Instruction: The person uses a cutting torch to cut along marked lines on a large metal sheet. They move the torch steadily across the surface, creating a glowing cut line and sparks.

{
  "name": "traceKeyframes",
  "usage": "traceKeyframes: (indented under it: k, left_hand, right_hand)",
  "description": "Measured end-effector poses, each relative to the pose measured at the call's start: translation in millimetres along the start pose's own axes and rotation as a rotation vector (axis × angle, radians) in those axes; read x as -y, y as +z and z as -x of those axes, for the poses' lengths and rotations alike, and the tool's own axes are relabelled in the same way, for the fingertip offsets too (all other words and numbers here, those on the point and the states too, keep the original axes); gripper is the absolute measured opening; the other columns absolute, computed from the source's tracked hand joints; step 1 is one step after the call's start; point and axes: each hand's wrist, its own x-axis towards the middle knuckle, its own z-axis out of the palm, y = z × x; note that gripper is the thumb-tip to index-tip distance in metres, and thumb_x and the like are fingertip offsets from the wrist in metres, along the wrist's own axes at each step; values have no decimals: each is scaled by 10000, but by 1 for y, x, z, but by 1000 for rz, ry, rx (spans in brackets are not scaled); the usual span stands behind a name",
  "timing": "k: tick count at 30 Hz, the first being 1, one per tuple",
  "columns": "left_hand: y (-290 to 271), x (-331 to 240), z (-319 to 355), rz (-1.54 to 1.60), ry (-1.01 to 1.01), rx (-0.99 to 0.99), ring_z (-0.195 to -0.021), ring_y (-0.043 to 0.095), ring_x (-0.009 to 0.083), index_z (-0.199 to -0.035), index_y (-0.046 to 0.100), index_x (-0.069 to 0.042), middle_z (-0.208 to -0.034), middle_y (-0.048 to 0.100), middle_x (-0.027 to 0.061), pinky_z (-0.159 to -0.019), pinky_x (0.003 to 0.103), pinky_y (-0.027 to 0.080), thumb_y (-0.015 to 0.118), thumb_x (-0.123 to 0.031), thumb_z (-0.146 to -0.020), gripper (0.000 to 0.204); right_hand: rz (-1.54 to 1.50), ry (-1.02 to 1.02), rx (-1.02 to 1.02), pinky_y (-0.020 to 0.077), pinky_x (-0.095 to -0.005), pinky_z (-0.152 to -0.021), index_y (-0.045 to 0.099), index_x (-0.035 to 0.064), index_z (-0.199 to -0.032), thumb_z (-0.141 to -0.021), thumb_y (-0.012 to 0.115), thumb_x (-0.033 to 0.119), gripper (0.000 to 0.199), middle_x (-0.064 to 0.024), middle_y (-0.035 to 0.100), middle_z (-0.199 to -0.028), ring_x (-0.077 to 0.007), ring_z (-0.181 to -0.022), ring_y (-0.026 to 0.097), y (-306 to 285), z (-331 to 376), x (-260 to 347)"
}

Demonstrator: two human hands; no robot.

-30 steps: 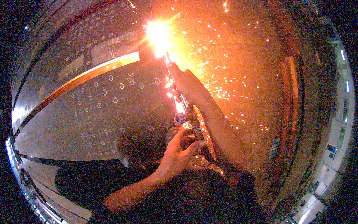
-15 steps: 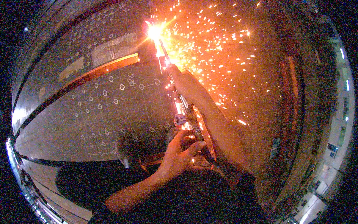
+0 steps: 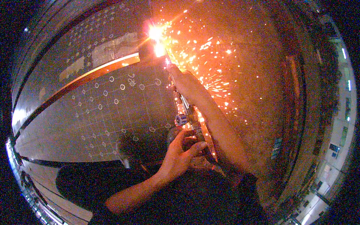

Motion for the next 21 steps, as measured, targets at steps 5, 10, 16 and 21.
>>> traceKeyframes:
  k: [5,10,16,21]
  left_hand:
    - [2,12,-1,67,27,-5,-974,629,219,-1228,499,2,-1085,643,143,-831,336,530,687,-208,-893,437]
    - [1,10,0,69,18,19,-980,627,215,-1229,500,-3,-1081,648,129,-832,335,529,682,-192,-897,424]
    - [0,5,2,74,-36,12,-972,644,227,-1217,503,10,-1048,677,158,-865,350,494,710,-290,-871,503]
    - [2,1,6,84,-22,7,-973,637,223,-1205,497,12,-1043,665,161,-842,339,517,701,-230,-882,452]
  right_hand:
    - [-28,16,6,387,-256,-392,524,39,-982,-910,484,608,575,3,464,-649,-85,-442,431,3,3,3]
    - [21,11,8,395,-257,-395,515,48,-974,-914,481,600,556,8,462,-640,-85,-445,435,1,-2,-3]
    - [4,-4,0,399,-272,-382,522,62,-952,-918,469,596,538,7,455,-609,-91,-426,436,4,5,1]
    - [43,-38,-16,392,-272,-375,523,54,-936,-916,475,590,539,7,448,-599,-94,-420,438,2,7,1]
